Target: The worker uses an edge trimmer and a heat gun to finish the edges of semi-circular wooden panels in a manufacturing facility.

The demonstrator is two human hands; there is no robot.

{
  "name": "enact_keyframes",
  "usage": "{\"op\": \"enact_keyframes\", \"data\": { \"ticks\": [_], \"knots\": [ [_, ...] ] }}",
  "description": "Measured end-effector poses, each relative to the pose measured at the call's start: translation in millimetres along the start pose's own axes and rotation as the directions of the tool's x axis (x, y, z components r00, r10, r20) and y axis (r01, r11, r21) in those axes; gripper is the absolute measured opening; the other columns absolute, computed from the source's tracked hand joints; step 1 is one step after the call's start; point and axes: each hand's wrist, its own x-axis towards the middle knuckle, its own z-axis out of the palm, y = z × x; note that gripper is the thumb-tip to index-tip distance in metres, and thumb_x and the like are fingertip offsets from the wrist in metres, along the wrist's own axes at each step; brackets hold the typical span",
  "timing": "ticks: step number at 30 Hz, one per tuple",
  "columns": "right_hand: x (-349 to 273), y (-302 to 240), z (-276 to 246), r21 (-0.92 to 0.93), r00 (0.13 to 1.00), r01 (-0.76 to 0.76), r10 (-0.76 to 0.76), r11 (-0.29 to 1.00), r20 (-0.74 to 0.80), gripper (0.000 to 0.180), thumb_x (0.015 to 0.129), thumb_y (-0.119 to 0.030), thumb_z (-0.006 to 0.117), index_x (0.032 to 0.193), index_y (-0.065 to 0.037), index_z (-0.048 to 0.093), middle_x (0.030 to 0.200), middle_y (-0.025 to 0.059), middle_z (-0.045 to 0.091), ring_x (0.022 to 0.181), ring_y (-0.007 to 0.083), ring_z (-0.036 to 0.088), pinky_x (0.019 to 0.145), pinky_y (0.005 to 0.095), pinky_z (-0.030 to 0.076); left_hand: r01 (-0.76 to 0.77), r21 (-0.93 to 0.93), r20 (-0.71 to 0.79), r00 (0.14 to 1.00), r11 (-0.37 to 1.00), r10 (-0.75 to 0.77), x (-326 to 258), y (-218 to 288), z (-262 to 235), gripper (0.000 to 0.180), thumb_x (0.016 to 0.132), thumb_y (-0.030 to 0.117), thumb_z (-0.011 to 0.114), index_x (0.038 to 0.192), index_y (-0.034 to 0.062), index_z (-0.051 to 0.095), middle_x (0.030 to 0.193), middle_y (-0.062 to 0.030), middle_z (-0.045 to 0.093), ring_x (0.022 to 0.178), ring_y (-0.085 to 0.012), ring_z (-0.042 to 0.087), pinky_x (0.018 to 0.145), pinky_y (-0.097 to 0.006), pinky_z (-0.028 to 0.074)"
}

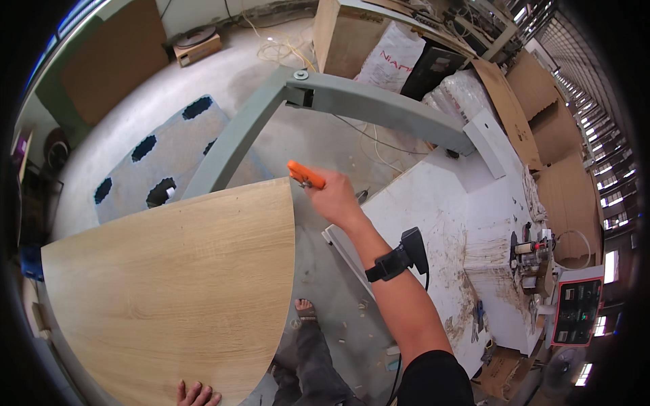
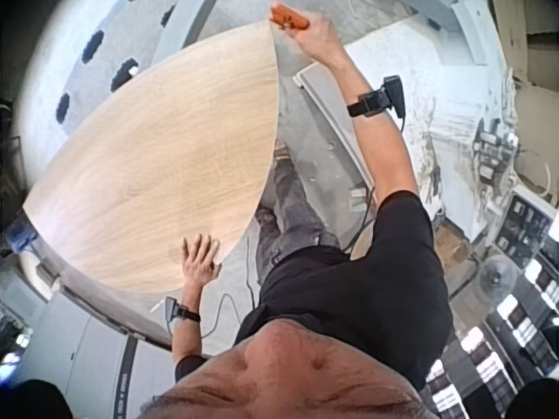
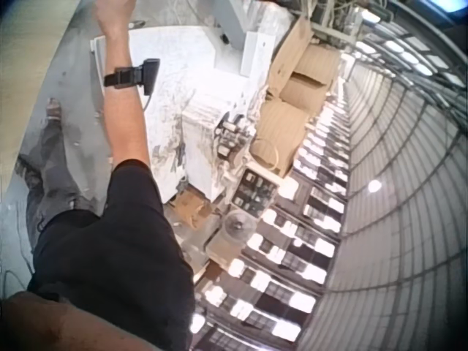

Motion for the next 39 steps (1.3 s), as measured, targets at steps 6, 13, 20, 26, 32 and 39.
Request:
{"op": "enact_keyframes", "data": {
  "ticks": [6,13,20,26,32,39],
  "knots": [
    [0,-7,2,-0.024,0.999,-0.036,0.037,0.999,0.026,0.027,0.085,-0.003,0.064,0.112,-0.002,0.069,0.085,0.0039,0.062,0.076,0.0112,0.052,0.071,0.0277,0.044,0.01,-0.006,0.007,1.0,1.0,-0.01,0,1,-4,0.055,0.075,0.03,0.06,0.127,0.0155,0.064,0.136,-0.0116,0.056,0.134,-0.0308,0.044,0.116,-0.061,0.021],
    [1,-4,2,-0.011,0.999,-0.025,0.025,1.0,0.022,0.026,0.085,-0.004,0.064,0.111,-0.002,0.069,0.079,0.0031,0.06,0.072,0.0109,0.05,0.069,0.028,0.044,0.011,0.004,0.006,1.0,1.0,-0.011,1,2,-3,0.055,0.074,0.031,0.061,0.127,0.0158,0.064,0.137,-0.0112,0.056,0.134,-0.0304,0.044,0.116,-0.061,0.022],
    [0,-9,0,-0.088,0.996,-0.069,0.074,0.994,0.055,0.039,0.084,0.0,0.061,0.121,-0.01,0.067,0.097,0.0131,0.072,0.086,0.0194,0.067,0.082,0.0301,0.05,0.007,-0.002,-0.007,1.0,1.0,-0.007,0,0,1,0.055,0.074,0.033,0.061,0.127,0.0159,0.064,0.137,-0.0112,0.056,0.135,-0.0304,0.043,0.116,-0.061,0.022],
    [-1,-3,4,-0.019,0.999,0.031,-0.03,0.999,0.026,0.034,0.087,0.003,0.061,0.119,-0.006,0.069,0.096,0.0069,0.071,0.086,0.0126,0.062,0.08,0.0279,0.049,0.005,-0.011,-0.01,1.0,1.0,-0.005,-3,1,0,0.055,0.075,0.032,0.061,0.127,0.016,0.064,0.138,-0.011,0.055,0.136,-0.0303,0.042,0.116,-0.061,0.021],
    [-1,3,4,-0.247,0.99,0.138,-0.136,0.959,0.026,0.04,0.083,0.008,0.056,0.118,-0.007,0.069,0.097,0.0129,0.071,0.083,0.0209,0.064,0.078,0.0302,0.05,0.005,-0.019,-0.01,1.0,1.0,-0.006,0,2,-2,0.055,0.076,0.033,0.06,0.128,0.0162,0.063,0.138,-0.0111,0.055,0.136,-0.0306,0.043,0.116,-0.062,0.021],
    [0,1,2,-0.344,0.949,0.309,-0.308,0.887,0.059,0.046,0.078,0.013,0.051,0.114,-0.008,0.07,0.087,0.0143,0.067,0.074,0.0237,0.06,0.07,0.0316,0.048,-0.005,-0.023,-0.009,1.0,1.0,0.005,2,2,-3,0.051,0.08,0.033,0.057,0.128,0.0164,0.063,0.138,-0.0111,0.055,0.136,-0.0313,0.043,0.115,-0.062,0.022]
  ]
}}
